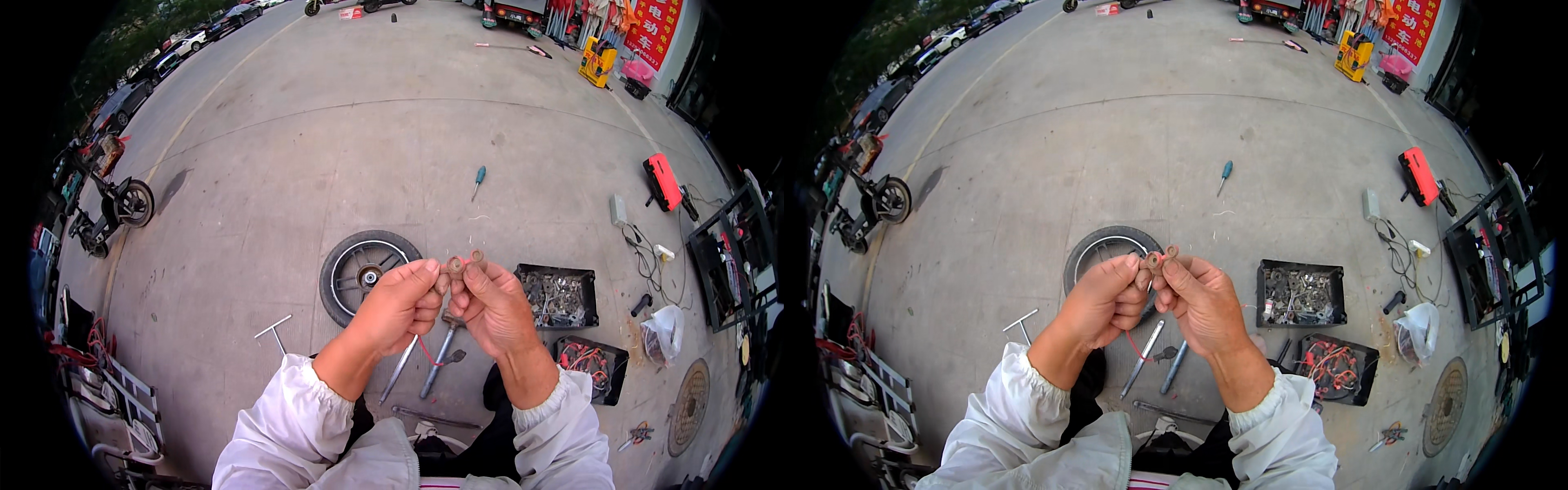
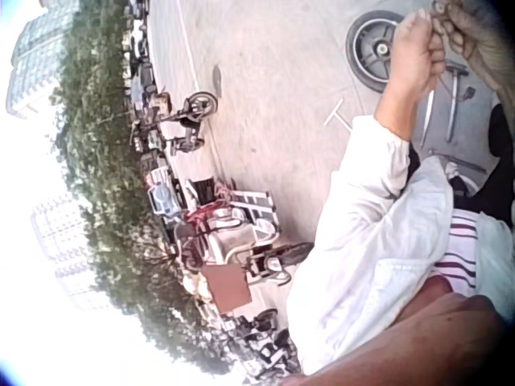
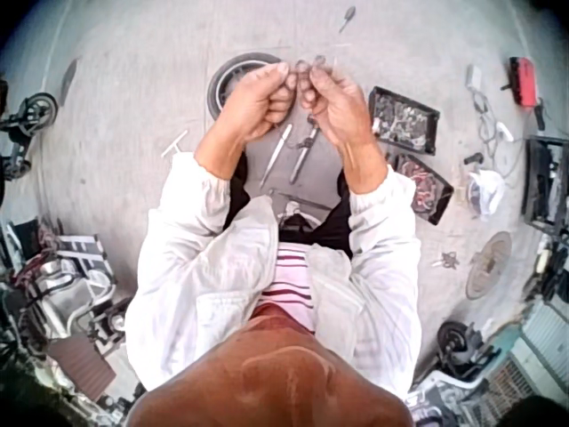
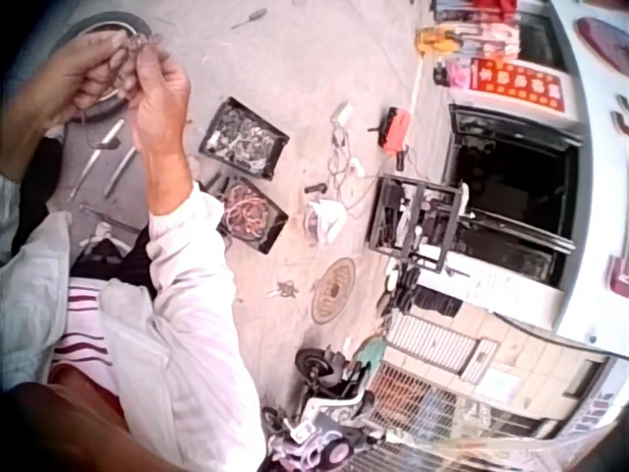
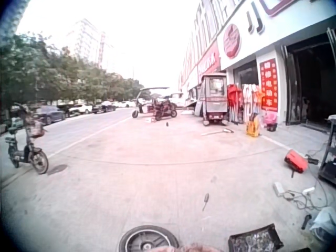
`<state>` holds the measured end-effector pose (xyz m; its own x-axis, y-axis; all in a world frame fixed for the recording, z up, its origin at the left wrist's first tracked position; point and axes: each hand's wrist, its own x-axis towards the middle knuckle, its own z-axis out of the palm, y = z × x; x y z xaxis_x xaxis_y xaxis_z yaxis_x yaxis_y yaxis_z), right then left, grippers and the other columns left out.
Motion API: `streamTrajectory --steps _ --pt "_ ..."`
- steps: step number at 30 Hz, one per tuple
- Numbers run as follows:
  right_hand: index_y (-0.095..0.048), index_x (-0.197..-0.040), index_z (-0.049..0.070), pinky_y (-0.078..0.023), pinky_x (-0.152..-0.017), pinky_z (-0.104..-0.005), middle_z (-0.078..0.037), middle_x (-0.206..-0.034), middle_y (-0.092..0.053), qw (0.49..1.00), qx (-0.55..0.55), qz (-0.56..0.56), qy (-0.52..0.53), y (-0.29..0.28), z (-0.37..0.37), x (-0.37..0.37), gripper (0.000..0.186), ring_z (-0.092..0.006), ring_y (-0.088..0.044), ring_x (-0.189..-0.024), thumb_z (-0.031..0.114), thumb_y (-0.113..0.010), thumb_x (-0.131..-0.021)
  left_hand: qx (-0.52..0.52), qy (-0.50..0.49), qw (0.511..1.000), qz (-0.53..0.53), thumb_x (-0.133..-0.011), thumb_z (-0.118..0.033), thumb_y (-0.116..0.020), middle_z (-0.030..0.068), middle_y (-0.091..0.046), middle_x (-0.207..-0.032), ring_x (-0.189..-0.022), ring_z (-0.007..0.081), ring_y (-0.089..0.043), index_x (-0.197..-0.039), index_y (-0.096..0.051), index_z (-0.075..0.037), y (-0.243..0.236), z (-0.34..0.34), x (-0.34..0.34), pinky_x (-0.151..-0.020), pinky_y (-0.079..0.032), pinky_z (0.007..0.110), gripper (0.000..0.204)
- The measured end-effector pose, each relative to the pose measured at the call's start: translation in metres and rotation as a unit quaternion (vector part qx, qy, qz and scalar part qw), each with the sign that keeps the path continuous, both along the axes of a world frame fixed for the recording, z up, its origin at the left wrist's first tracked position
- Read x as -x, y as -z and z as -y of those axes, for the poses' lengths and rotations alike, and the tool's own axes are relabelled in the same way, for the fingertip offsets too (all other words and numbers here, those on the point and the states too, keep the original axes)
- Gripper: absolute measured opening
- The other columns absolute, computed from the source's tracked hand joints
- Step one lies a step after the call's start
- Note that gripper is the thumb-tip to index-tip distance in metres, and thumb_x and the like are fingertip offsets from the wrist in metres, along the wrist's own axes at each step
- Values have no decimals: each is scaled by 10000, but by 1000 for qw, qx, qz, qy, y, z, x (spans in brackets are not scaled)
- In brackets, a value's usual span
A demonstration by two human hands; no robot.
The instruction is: The person sits on a low stool and repairs a scooter wheel. They use a hammer and a metal rod to adjust the wheel hub, then handle electrical wires and connectors with pliers.
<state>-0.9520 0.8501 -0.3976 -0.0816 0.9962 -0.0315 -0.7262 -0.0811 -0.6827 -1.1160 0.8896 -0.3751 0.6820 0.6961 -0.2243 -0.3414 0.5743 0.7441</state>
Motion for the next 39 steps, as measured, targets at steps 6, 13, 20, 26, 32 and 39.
streamTrajectory --steps 6,13,20,26,32,39 --pt "-629 -1040 -2 -469 -634 -249 -54 -920 -635 999 -9 14 45 -11 6 -1 144 -95 -558 -728 89 -563 -949 -52 -55 996 -46 -1026 -313 -442 -89 -350 -580 -482 22 -241 -857 -545 -95 2 6 -8 -427 -203 205 295" --pt "-617 -1021 -5 -475 -637 -246 -53 -936 -645 991 -14 116 71 -6 13 -4 124 -89 -562 -742 20 -562 -913 -297 -121 926 -200 -1008 -296 -499 -43 -465 -611 -533 39 -395 -881 -608 -45 17 17 -14 -482 -336 233 302" --pt "-613 -991 -14 -508 -636 -230 -41 -889 -653 956 9 270 110 -7 14 0 122 -80 -613 -766 -15 -585 -872 -534 -175 739 -372 -966 -239 -558 121 -581 -616 -541 269 -589 -923 -630 -59 10 26 -13 -502 -436 345 198" --pt "-602 -1025 -48 -525 -698 -229 -72 -942 -659 951 -21 282 124 -7 16 8 144 -95 -620 -796 -24 -564 -888 -576 -211 701 -362 -933 -186 -596 117 -614 -654 -579 290 -610 -953 -652 -69 10 26 -10 -510 -439 363 131" --pt "-587 -1136 -58 -518 -821 -250 -94 -1007 -650 972 -104 178 116 -10 14 14 222 -125 -629 -892 -4 -544 -925 -653 -276 623 -332 -850 -54 -655 73 -639 -764 -680 245 -589 -993 -680 -62 3 22 -3 -642 -440 350 146" --pt "-597 -1124 -36 -509 -762 -246 -67 -969 -662 975 -73 191 85 -6 12 10 220 -110 -618 -831 95 -570 -949 -679 -298 569 -355 -809 -78 -697 58 -600 -731 -665 247 -540 -943 -691 -79 3 19 0 -639 -397 359 135"
